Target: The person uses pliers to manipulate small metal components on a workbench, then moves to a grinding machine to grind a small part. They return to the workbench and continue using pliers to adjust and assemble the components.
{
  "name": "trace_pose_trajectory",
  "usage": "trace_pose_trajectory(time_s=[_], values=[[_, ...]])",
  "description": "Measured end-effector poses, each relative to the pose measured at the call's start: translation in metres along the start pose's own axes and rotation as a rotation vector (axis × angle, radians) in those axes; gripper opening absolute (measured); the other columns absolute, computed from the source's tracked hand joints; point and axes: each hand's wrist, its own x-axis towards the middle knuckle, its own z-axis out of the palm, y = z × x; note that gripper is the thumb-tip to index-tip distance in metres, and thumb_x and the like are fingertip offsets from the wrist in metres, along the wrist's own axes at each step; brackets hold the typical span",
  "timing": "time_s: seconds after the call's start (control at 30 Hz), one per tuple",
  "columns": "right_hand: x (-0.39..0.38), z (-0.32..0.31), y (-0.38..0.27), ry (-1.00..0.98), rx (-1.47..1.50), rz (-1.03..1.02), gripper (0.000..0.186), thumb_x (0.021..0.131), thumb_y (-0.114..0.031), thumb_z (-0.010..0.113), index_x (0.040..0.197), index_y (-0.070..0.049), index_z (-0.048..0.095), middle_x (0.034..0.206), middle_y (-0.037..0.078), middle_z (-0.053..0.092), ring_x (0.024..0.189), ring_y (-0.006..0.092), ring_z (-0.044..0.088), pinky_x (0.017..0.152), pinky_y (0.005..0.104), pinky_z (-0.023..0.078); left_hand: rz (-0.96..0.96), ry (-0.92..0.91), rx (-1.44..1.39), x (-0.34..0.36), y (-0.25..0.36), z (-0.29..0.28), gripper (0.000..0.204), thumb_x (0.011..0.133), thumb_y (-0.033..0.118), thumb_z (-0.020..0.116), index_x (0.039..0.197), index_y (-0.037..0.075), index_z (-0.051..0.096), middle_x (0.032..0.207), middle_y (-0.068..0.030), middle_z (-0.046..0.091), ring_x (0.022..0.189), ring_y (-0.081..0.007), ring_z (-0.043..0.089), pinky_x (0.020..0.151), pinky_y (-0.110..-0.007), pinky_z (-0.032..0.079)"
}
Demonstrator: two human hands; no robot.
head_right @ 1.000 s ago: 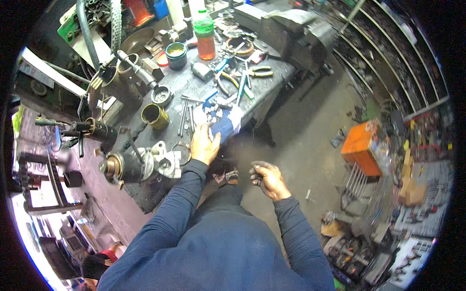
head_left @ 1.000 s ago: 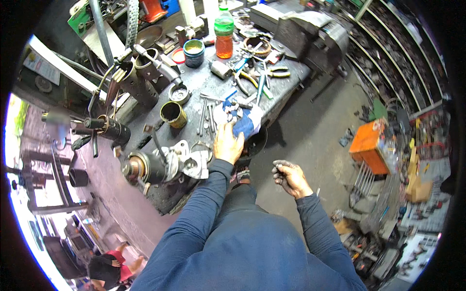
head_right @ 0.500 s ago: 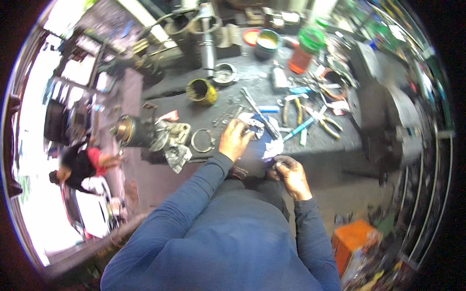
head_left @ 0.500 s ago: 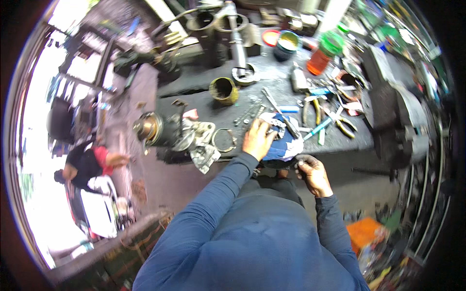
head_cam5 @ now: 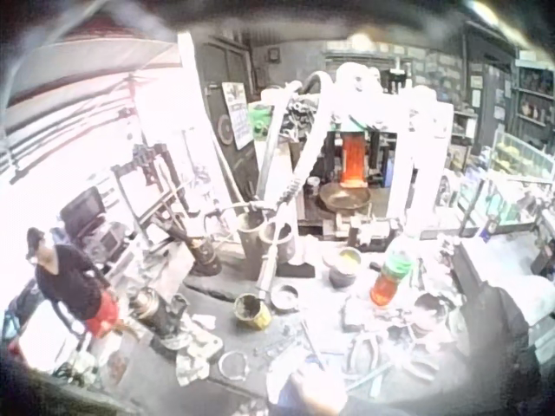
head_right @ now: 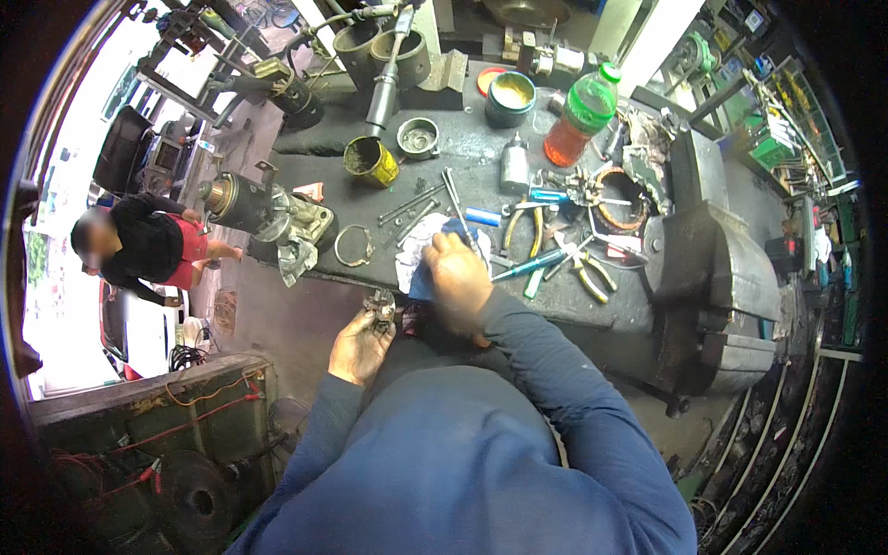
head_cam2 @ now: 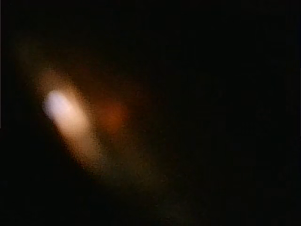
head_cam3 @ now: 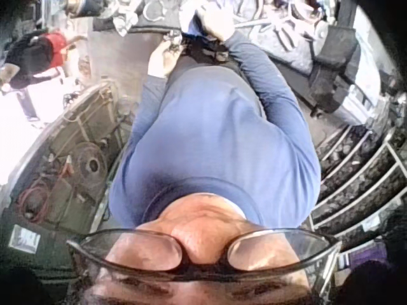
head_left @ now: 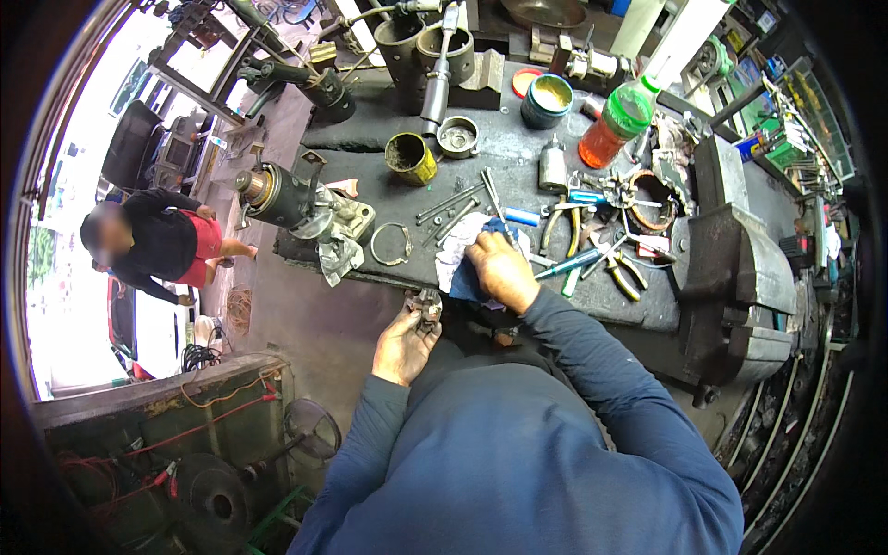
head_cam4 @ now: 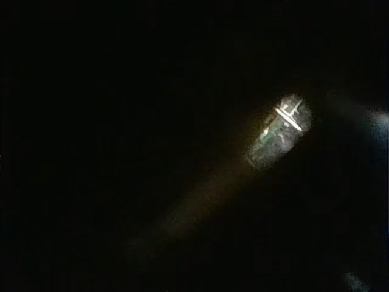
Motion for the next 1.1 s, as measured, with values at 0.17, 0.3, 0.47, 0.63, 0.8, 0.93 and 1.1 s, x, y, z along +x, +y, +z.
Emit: trace_pose_trajectory(time_s=[0.17,0.3,0.47,0.63,0.8,0.93,1.1], values=[[-0.007,0.016,0.011,0.001,-0.024,-0.057,0.03,0.083,-0.011,0.064,0.111,-0.006,0.071,0.108,0.014,0.063,0.103,0.0326,0.061,0.091,0.0424,0.052,0.015,-0.014,0.077,0.0,0.013,0.028,0.021,0.1,0.012,0.064,0.119,0.004,0.066,0.116,-0.0104,0.072,0.105,-0.0218,0.07,0.092,-0.037,0.059],[-0.004,-0.004,0.006,0.095,0.217,0.085,0.028,0.094,-0.013,0.067,0.121,-0.006,0.071,0.116,0.015,0.066,0.11,0.0359,0.064,0.096,0.0428,0.053,-0.07,0.006,0.062,0.02,0.027,0.012,0.024,0.098,0.02,0.063,0.121,0.014,0.065,0.121,-0.0083,0.072,0.103,-0.0215,0.067,0.084,-0.037,0.053],[-0.02,-0.026,0.011,0.319,0.637,0.461,0.024,0.099,-0.01,0.067,0.122,-0.002,0.071,0.107,0.015,0.075,0.099,0.0276,0.073,0.088,0.0374,0.056,-0.176,-0.12,0.049,0.043,0.051,0.043,0.035,0.098,0.03,0.06,0.129,0.015,0.063,0.131,-0.0128,0.068,0.121,-0.0338,0.062,0.099,-0.052,0.051],[-0.04,-0.067,-0.003,0.187,1.012,0.766,0.029,0.103,-0.009,0.066,0.129,0.004,0.067,0.106,0.007,0.073,0.093,0.0124,0.066,0.086,0.0283,0.055,-0.221,-0.298,0.021,0.066,0.067,0.094,0.057,0.097,0.042,0.056,0.143,0.007,0.057,0.14,-0.0228,0.06,0.131,-0.0529,0.055,0.112,-0.062,0.045],[-0.029,-0.105,-0.031,0.126,0.91,0.643,0.032,0.1,-0.011,0.071,0.127,0.004,0.069,0.102,0.007,0.074,0.091,0.0112,0.065,0.082,0.0274,0.053,-0.319,-0.429,-0.06,0.081,0.068,0.127,0.062,0.096,0.041,0.053,0.147,0.005,0.055,0.148,-0.0311,0.053,0.135,-0.0521,0.052,0.114,-0.059,0.043],[-0.02,-0.099,-0.036,0.212,0.871,0.603,0.028,0.096,-0.009,0.072,0.122,0.002,0.072,0.1,0.007,0.075,0.084,0.0108,0.065,0.078,0.0286,0.054,-0.313,-0.45,-0.021,0.078,0.063,0.14,0.063,0.095,0.04,0.055,0.149,0.007,0.055,0.151,-0.0319,0.051,0.133,-0.049,0.055,0.114,-0.056,0.044],[-0.013,-0.104,-0.042,0.207,0.956,0.603,0.03,0.1,-0.011,0.072,0.125,0.004,0.069,0.098,0.005,0.072,0.087,0.0095,0.062,0.08,0.0261,0.052,-0.303,-0.496,-0.011,0.079,0.06,0.14,0.058,0.099,0.037,0.055,0.15,0.009,0.054,0.15,-0.0308,0.052,0.131,-0.0449,0.057,0.111,-0.053,0.046]])
